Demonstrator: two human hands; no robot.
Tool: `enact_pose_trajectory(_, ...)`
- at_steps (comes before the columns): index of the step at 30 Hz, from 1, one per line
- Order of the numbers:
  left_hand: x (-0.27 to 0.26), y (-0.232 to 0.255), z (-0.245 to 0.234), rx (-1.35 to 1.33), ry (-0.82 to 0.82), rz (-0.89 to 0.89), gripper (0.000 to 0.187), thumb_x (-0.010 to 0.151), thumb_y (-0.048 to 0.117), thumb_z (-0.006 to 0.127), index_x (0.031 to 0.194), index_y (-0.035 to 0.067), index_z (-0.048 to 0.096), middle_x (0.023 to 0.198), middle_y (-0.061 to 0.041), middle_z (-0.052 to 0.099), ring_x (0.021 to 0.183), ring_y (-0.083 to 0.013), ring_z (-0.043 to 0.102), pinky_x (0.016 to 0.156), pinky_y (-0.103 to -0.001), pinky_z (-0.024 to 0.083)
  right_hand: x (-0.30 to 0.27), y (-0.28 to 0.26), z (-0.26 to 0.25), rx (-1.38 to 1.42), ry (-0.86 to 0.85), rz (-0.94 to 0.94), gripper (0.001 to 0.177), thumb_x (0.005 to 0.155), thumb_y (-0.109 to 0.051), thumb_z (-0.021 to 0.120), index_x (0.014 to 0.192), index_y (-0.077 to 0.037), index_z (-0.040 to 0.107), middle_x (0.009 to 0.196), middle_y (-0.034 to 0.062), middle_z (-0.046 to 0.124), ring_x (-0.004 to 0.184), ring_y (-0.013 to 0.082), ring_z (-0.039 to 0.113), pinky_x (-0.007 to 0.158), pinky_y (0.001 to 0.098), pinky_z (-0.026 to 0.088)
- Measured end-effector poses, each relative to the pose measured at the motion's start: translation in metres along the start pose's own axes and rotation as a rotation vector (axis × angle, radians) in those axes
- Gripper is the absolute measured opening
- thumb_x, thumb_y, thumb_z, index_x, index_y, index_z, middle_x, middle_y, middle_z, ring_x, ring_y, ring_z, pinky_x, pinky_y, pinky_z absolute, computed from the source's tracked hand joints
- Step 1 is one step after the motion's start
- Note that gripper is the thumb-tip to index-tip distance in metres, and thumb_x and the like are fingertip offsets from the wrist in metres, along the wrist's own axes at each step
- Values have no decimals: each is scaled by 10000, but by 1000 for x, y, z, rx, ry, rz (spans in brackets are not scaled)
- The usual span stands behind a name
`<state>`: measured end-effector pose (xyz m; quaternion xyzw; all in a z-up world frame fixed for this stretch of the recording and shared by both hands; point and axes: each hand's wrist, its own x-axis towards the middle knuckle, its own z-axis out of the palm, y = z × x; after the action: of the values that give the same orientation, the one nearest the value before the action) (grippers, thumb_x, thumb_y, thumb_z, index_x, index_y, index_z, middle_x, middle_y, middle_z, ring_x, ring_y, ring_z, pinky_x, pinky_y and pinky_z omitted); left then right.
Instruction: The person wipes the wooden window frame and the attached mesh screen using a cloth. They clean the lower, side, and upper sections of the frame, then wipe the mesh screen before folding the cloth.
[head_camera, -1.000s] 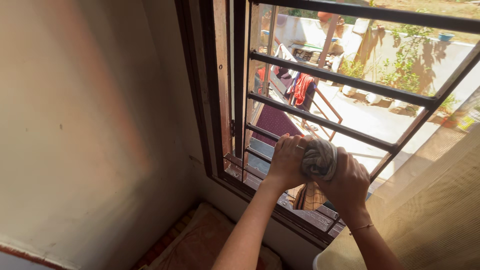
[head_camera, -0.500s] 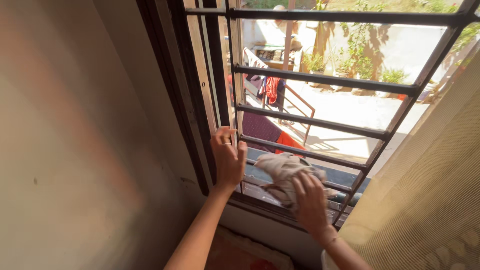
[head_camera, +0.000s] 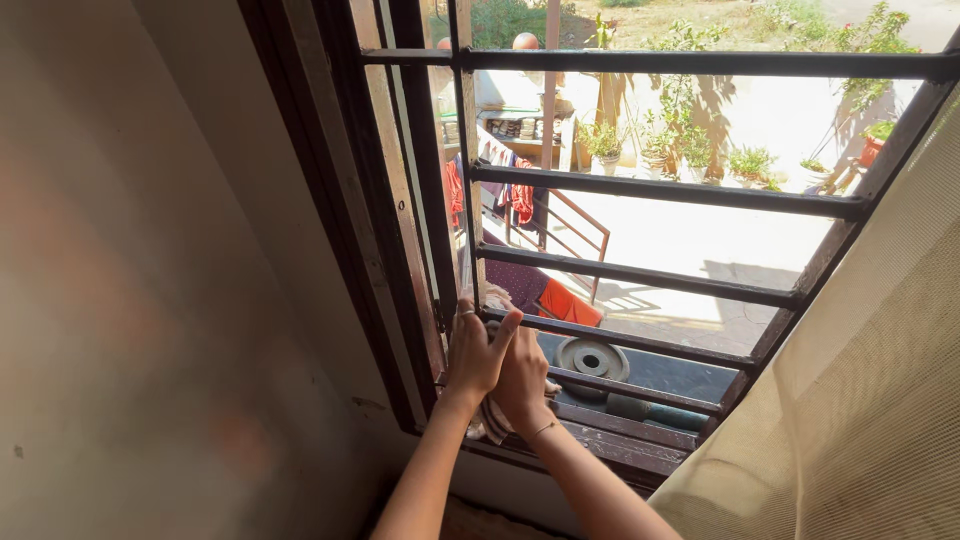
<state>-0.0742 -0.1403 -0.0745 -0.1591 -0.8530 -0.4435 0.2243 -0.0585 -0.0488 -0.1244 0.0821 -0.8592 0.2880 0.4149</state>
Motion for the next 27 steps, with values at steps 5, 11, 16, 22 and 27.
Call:
enact_pose_trajectory(5, -29, -4, -4, -287, 10, -6, 769, 976, 535, 489, 1474, -29, 331, 1337, -273, 548, 1283, -401, 551, 1103, -479, 420, -18, 0, -8, -9, 183, -178, 446, 931, -106, 644, 1352, 36, 603, 1333, 186, 597, 1178, 351, 628, 950, 456, 540)
enact_pose_trajectory(11, -106, -45, 31, -352, 68, 197, 555, 1113, 300, 344, 1534, -54, 276, 1644, -313, 248, 1490, -425, 390, 1243, -529, 264, -47, 4, -60, -115, 54, -440, 561, 834, -78, 647, 1393, -112, 617, 1446, 172, 562, 1398, 308, 463, 1081, 500, 374)
enact_pose_trajectory(16, -151, -69, 48, 114, 382, 515, 813, 929, 326, 746, 1510, 16, 269, 1516, -235, 309, 1421, -425, 330, 1170, -554, 309, -59, 14, -97, -267, 29, -377, 632, 775, -39, 670, 1394, -147, 605, 1383, 139, 572, 1348, 313, 498, 1071, 510, 408)
enact_pose_trajectory(22, -91, -25, -1, 139, -68, 661, 1095, 735, 223, 884, 1596, 161, 211, 1561, -220, 344, 1500, -424, 313, 1222, -540, 327, 13, 0, -59, -389, -634, -21, 696, 822, -267, 718, 1448, -99, 465, 1357, 158, 547, 1172, 309, 550, 1000, 495, 441)
enact_pose_trajectory(27, -41, -5, -6, 405, -254, 666, 1247, 628, 281, 905, 1592, 237, 115, 1511, -245, 332, 1438, -460, 315, 1181, -543, 306, 28, 52, -10, -234, -488, -335, 425, 891, -172, 666, 1295, -69, 580, 1184, 149, 657, 1024, 308, 671, 852, 426, 565)
